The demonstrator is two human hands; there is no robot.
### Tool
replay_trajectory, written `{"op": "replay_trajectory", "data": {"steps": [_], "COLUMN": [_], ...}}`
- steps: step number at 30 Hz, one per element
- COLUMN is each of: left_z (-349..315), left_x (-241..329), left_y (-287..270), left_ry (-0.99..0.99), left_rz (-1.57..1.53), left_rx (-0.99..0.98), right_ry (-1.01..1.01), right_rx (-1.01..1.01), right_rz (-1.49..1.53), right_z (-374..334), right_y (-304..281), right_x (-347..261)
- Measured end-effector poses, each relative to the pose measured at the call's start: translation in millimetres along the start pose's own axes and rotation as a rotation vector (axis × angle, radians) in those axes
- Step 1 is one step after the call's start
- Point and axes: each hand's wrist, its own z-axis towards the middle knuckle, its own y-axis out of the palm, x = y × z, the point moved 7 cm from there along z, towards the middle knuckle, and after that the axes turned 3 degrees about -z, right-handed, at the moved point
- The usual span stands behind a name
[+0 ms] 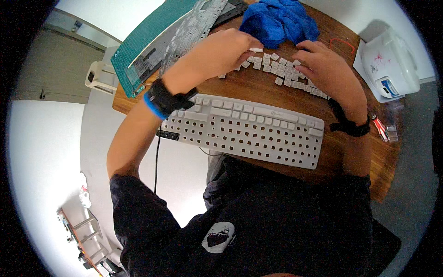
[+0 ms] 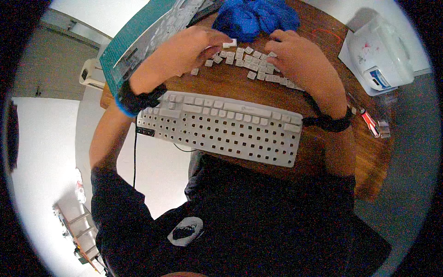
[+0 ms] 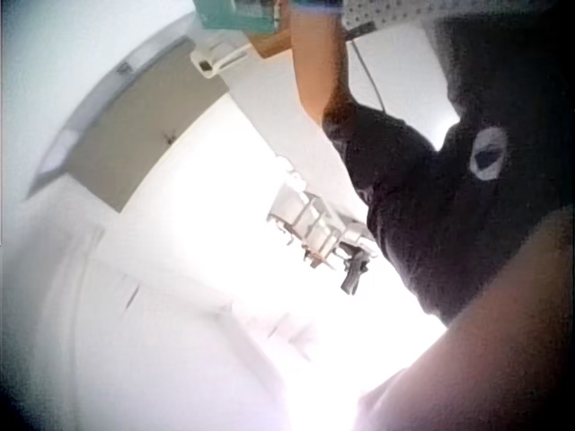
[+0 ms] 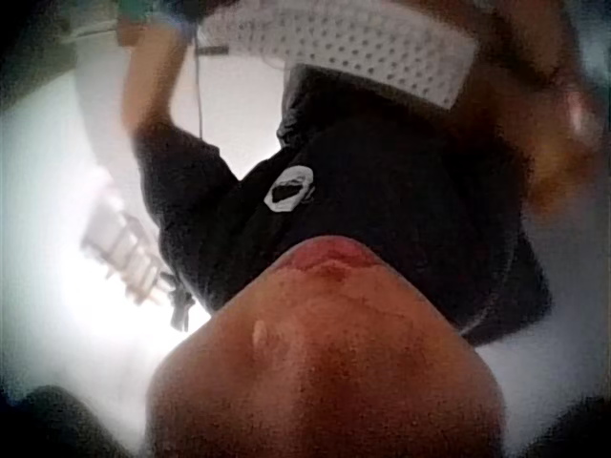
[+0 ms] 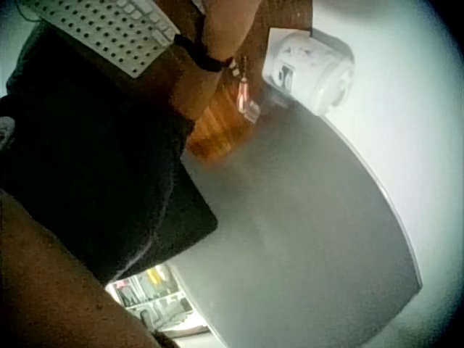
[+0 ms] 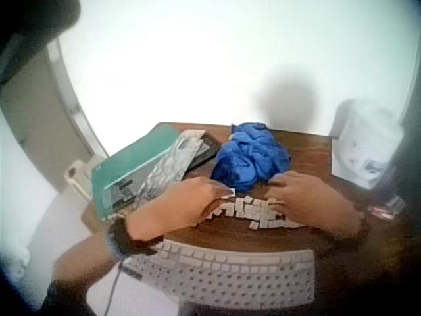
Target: The person assembles a white mechanical keyboard by placing individual keycaps onto the keyboard base. They pick up keycaps from a pile on the table, wipe them with a blue cloth, and press them into place on the keyboard.
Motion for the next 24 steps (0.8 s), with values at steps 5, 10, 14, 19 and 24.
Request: {"op": "replay_trajectory", "data": {"steps": [5,10,14,19,24], "left_z": [34.7,45.3,54.4,53.3,47.5], "left_x": [-27.4,-50.2,-54.4,-54.4,-59.2], "left_y": [19.1,32.4,35.9,6.5,-6.5], "left_ry": [-0.089,-0.088,-0.095,-0.064,-0.032], "left_rz": [0.147,0.143,0.117,-0.025,-0.158], "left_rx": [-0.078,-0.055,-0.064,0.083,0.146], "right_ry": [-0.064,-0.072,-0.037,-0.026,0.106], "right_rx": [0.016,-0.001,-0.039,0.013,0.077], "right_rz": [0.054,0.067,0.097,0.116,0.090], "right_z": [-6.7,-2.8,-2.5,-2.0,-0.8], "right_y": [7.3,8.0,8.6,-1.9,-9.3], "right_x": [5.1,10.6,11.6,9.1,14.0]}}
